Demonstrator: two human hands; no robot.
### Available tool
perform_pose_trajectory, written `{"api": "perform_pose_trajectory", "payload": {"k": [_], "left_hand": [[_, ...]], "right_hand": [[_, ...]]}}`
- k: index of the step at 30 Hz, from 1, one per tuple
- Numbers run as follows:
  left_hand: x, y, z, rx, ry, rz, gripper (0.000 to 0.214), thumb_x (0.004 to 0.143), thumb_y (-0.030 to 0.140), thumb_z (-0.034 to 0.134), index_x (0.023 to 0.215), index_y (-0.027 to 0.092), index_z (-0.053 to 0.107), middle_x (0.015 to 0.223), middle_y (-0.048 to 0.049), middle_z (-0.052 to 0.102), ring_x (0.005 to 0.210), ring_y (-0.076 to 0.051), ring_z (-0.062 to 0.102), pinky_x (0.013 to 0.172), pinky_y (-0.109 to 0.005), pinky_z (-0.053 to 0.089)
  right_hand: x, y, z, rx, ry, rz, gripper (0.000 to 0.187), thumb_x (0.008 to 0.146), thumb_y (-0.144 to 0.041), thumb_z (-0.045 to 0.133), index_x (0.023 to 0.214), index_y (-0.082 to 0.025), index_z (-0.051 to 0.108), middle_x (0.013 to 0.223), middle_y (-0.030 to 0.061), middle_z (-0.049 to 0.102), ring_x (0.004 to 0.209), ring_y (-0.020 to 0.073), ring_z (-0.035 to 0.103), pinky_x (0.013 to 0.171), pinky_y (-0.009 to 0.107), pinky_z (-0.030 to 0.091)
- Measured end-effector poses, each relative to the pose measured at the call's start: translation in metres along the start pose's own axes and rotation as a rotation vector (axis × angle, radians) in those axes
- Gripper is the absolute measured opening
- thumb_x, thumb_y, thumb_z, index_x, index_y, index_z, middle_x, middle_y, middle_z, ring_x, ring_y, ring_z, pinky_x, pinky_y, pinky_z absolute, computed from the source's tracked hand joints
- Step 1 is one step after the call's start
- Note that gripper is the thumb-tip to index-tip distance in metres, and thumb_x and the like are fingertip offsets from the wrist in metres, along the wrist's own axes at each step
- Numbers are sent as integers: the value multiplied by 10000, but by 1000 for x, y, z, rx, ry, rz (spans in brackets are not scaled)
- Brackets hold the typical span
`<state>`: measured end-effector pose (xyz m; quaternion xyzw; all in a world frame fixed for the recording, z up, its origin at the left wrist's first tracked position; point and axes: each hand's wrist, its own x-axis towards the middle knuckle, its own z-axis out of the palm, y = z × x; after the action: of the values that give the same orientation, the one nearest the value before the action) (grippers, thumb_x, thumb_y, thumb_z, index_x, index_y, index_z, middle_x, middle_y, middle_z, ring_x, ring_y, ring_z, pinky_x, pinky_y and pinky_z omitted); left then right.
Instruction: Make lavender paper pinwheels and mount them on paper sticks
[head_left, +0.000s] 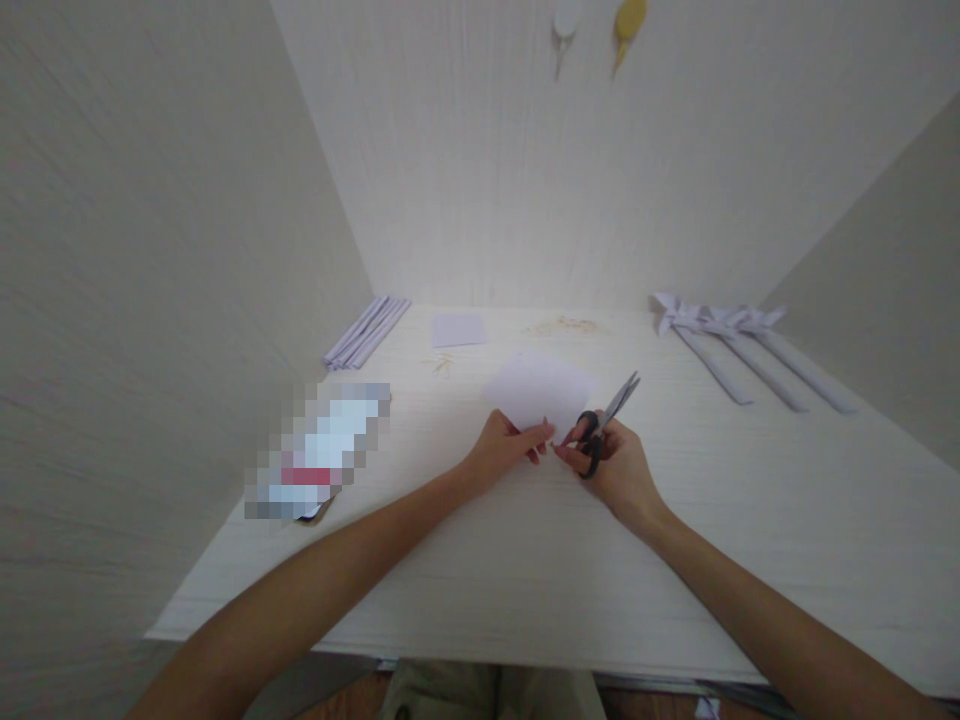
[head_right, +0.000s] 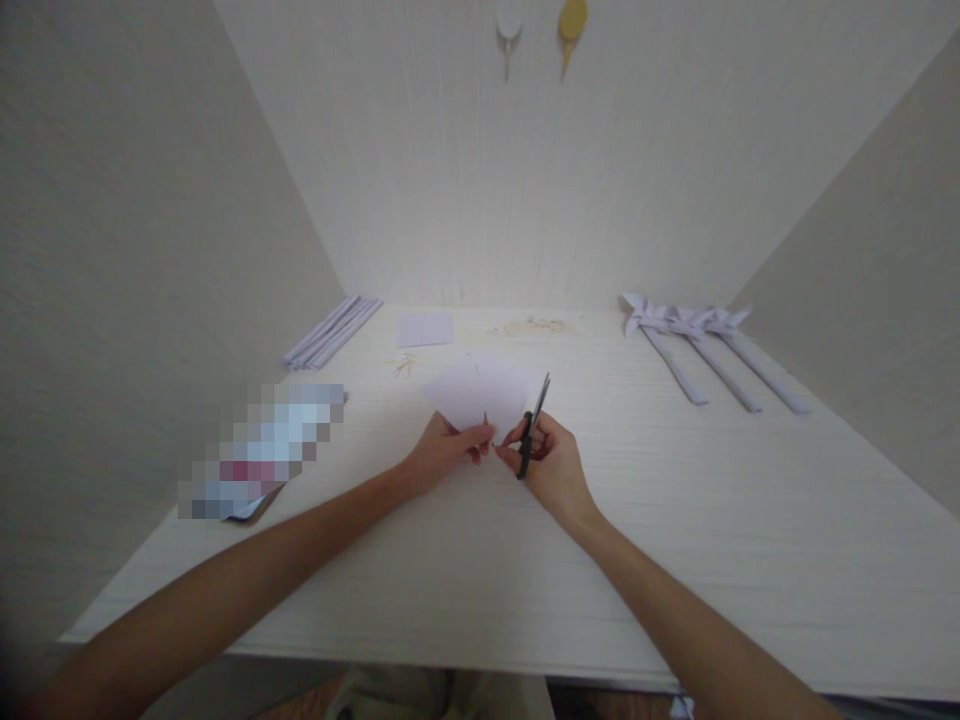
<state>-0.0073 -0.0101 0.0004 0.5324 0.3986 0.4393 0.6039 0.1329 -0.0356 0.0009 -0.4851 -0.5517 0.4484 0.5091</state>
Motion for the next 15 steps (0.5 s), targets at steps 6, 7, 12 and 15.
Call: {"api": "perform_pose_trajectory", "payload": {"k": [6,7,12,15], "left_hand": [[1,-2,-1,9,7,9,202,612,296,621,569,112,551,478,27,515,420,-54,464,410,-173,388],[1,-2,-1,7,10,5,199,611,296,622,573,112,555,479,26,518,420,-55,465,409,-174,387],[2,-1,0,-1,19,0,200,598,296,627,564,110,561,475,21,521,413,-56,462,402,-177,391],[2,-1,0,0,15,6,199,598,291,624,555,111,549,469,23,510,410,-53,457,391,-167,391]], "right_hand": [[-1,-3,1,5,-6,15,297,514,-310,715,628,-174,477,571,-14,553,449,75,457,392,186,334],[-1,-3,1,5,2,25,303,506,-311,718,630,-174,478,564,-19,546,444,74,451,389,186,331],[-2,-3,2,48,26,66,297,506,-288,722,630,-174,477,488,-67,465,377,46,378,352,178,301],[-2,-1,1,75,43,64,278,524,-264,713,637,-169,478,538,-56,495,377,42,402,345,175,313]]}}
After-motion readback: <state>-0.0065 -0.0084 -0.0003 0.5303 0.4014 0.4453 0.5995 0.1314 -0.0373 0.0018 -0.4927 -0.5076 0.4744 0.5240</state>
